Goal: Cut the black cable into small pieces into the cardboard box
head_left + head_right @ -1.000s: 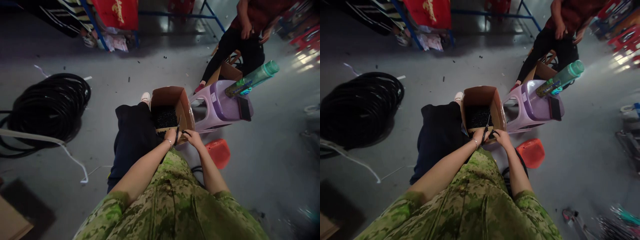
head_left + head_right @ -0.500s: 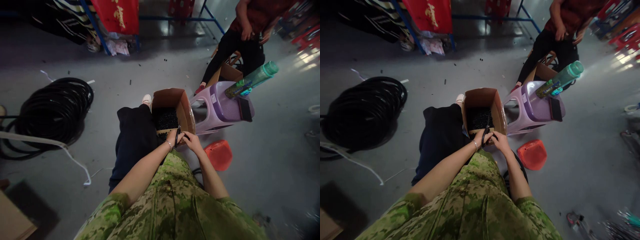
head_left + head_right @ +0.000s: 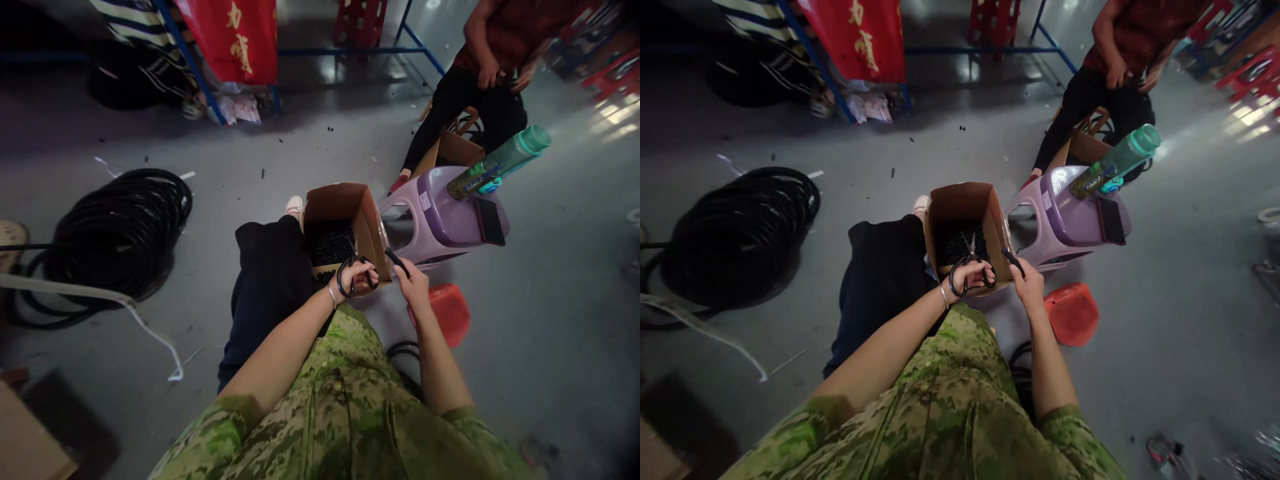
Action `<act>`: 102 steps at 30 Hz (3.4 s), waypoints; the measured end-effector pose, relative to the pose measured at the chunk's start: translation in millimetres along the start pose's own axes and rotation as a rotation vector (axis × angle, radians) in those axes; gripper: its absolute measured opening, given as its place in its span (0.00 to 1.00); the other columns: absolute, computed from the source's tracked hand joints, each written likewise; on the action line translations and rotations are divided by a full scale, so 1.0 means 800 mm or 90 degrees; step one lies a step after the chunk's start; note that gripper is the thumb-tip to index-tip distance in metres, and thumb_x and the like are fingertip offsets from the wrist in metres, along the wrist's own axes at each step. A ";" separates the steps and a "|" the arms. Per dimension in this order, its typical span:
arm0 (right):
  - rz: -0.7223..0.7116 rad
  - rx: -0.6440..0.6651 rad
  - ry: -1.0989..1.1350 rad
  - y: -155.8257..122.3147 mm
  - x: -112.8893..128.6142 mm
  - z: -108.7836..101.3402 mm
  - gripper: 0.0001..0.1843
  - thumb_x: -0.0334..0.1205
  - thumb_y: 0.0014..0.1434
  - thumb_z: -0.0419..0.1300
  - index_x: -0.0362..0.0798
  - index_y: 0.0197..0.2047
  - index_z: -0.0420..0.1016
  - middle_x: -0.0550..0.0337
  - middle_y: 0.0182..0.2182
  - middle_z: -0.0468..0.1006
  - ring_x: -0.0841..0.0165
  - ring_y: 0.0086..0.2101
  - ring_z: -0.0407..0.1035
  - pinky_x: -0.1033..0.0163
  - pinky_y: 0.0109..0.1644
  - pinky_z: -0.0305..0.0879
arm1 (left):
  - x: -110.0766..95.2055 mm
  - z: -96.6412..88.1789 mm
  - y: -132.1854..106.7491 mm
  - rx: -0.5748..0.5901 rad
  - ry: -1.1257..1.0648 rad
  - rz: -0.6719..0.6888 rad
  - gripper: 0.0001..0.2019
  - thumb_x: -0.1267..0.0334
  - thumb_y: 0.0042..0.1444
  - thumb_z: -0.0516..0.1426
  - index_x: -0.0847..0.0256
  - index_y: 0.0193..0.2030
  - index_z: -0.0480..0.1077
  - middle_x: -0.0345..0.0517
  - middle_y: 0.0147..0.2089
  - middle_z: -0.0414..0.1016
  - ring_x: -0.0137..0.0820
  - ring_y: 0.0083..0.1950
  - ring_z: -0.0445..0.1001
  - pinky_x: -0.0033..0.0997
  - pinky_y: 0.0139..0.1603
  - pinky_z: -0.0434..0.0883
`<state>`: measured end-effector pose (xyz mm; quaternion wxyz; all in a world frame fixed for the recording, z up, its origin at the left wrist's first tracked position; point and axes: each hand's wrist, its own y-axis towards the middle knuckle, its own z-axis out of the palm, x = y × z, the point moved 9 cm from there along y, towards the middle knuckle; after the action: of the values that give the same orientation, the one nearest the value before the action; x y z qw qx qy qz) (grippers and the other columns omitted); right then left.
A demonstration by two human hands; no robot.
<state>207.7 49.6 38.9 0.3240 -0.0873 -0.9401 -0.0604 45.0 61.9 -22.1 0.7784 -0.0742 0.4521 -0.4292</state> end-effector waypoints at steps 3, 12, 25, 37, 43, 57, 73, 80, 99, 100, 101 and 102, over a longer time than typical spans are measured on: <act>-0.050 -0.020 -0.056 0.017 0.040 -0.008 0.21 0.50 0.65 0.50 0.49 0.53 0.75 0.54 0.45 0.81 0.61 0.44 0.74 0.60 0.49 0.67 | 0.003 0.002 0.000 -0.017 0.085 0.022 0.13 0.57 0.51 0.58 0.65 0.39 0.69 0.47 0.35 0.77 0.27 0.35 0.76 0.23 0.33 0.64; -0.152 0.036 -0.154 0.031 0.089 0.022 0.19 0.46 0.67 0.47 0.50 0.50 0.76 0.53 0.44 0.79 0.62 0.45 0.72 0.61 0.51 0.65 | 0.005 -0.009 0.008 -0.089 0.350 0.071 0.12 0.62 0.49 0.59 0.64 0.40 0.71 0.41 0.32 0.75 0.30 0.36 0.73 0.28 0.40 0.68; -0.136 0.062 0.009 0.014 0.049 0.023 0.20 0.46 0.65 0.48 0.49 0.52 0.73 0.52 0.48 0.78 0.62 0.49 0.72 0.55 0.57 0.65 | -0.004 -0.011 0.009 -0.135 0.692 0.094 0.10 0.62 0.52 0.57 0.61 0.41 0.72 0.46 0.36 0.77 0.34 0.37 0.74 0.30 0.42 0.69; -0.109 0.057 0.037 0.006 0.038 0.021 0.19 0.49 0.63 0.53 0.48 0.49 0.75 0.53 0.45 0.80 0.61 0.46 0.74 0.56 0.53 0.68 | 0.007 -0.014 0.013 -0.128 0.754 0.077 0.12 0.60 0.52 0.58 0.60 0.43 0.71 0.49 0.38 0.78 0.38 0.40 0.76 0.32 0.44 0.70; -0.086 0.054 0.027 0.005 0.030 0.022 0.19 0.51 0.64 0.51 0.48 0.47 0.76 0.53 0.42 0.80 0.61 0.43 0.74 0.58 0.50 0.68 | 0.014 -0.012 0.015 -0.109 0.809 0.075 0.13 0.59 0.52 0.58 0.59 0.44 0.70 0.51 0.40 0.78 0.39 0.41 0.77 0.34 0.43 0.70; -0.073 0.101 0.095 0.004 0.021 0.040 0.19 0.52 0.63 0.52 0.48 0.45 0.77 0.54 0.40 0.81 0.62 0.41 0.74 0.59 0.48 0.69 | 0.006 -0.010 0.010 -0.116 0.838 0.076 0.13 0.61 0.52 0.56 0.60 0.44 0.70 0.51 0.42 0.79 0.40 0.42 0.78 0.34 0.42 0.71; -0.033 0.122 0.142 0.009 0.025 0.045 0.20 0.51 0.62 0.53 0.47 0.45 0.76 0.56 0.37 0.80 0.62 0.40 0.73 0.59 0.44 0.69 | 0.007 -0.009 0.012 -0.120 0.833 0.076 0.14 0.60 0.53 0.56 0.60 0.46 0.70 0.50 0.42 0.79 0.38 0.43 0.78 0.33 0.44 0.72; -0.027 0.133 0.152 0.013 0.023 0.045 0.20 0.50 0.61 0.53 0.47 0.47 0.76 0.56 0.39 0.80 0.62 0.40 0.73 0.58 0.47 0.68 | 0.008 -0.010 0.015 -0.119 0.813 0.093 0.14 0.60 0.52 0.56 0.61 0.46 0.71 0.53 0.42 0.79 0.40 0.43 0.78 0.36 0.44 0.72; -0.041 0.160 0.150 0.013 0.010 0.055 0.22 0.53 0.61 0.54 0.49 0.50 0.78 0.56 0.44 0.81 0.60 0.47 0.73 0.55 0.53 0.68 | 0.007 -0.012 0.012 -0.128 0.842 0.072 0.14 0.59 0.52 0.56 0.61 0.45 0.71 0.53 0.42 0.79 0.40 0.42 0.78 0.35 0.43 0.72; -0.046 0.159 0.142 0.012 0.010 0.057 0.23 0.53 0.61 0.53 0.49 0.50 0.78 0.56 0.44 0.81 0.60 0.47 0.73 0.55 0.53 0.68 | 0.006 -0.013 0.012 -0.133 0.848 0.064 0.14 0.59 0.52 0.56 0.61 0.44 0.72 0.53 0.42 0.79 0.40 0.42 0.79 0.34 0.42 0.73; -0.049 0.158 0.134 0.011 0.009 0.059 0.23 0.53 0.62 0.53 0.49 0.50 0.78 0.55 0.44 0.81 0.60 0.47 0.73 0.55 0.53 0.68 | 0.005 -0.014 0.010 -0.142 0.855 0.057 0.14 0.59 0.52 0.56 0.61 0.44 0.72 0.53 0.42 0.79 0.40 0.42 0.79 0.33 0.42 0.73; -0.052 0.159 0.127 0.010 0.009 0.061 0.23 0.53 0.62 0.53 0.49 0.50 0.78 0.55 0.44 0.81 0.61 0.47 0.73 0.55 0.53 0.68 | 0.004 -0.015 0.009 -0.153 0.863 0.049 0.14 0.58 0.53 0.55 0.61 0.44 0.73 0.53 0.42 0.80 0.40 0.43 0.79 0.33 0.43 0.73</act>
<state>174.7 66.8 5.8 0.4216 -0.0020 -0.9061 0.0352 40.5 67.5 -34.4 0.3251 0.1406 0.8857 -0.3000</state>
